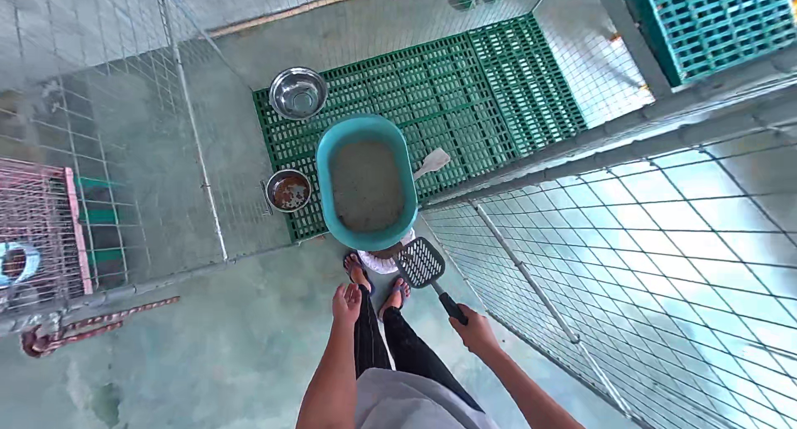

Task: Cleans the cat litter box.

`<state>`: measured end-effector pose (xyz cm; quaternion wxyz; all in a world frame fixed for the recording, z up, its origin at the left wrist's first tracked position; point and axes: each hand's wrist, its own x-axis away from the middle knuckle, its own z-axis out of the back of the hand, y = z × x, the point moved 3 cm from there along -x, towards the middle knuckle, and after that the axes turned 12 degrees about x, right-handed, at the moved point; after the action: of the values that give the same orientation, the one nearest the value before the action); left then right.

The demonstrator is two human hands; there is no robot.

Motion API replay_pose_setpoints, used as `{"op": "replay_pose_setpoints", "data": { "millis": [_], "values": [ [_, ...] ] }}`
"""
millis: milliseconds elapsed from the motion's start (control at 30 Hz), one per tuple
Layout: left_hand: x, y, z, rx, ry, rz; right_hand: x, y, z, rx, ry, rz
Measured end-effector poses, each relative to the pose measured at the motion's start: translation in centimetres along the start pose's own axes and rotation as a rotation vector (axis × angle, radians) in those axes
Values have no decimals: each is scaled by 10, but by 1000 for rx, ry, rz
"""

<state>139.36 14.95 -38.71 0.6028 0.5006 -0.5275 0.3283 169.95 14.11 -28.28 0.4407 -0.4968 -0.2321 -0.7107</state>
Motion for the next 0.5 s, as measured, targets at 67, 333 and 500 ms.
{"op": "replay_pose_setpoints", "data": {
  "millis": [67,333,500],
  "values": [
    [-2,-1,-25,-28,-69,-8,-25,-16,-3,58,-70,-52],
    [-37,-13,-125,-130,-144,-96,7,-16,-5,-51,-70,-222],
    [-17,-5,-154,-261,-13,-142,26,-30,-10,-49,-32,-231]
  ]
}}
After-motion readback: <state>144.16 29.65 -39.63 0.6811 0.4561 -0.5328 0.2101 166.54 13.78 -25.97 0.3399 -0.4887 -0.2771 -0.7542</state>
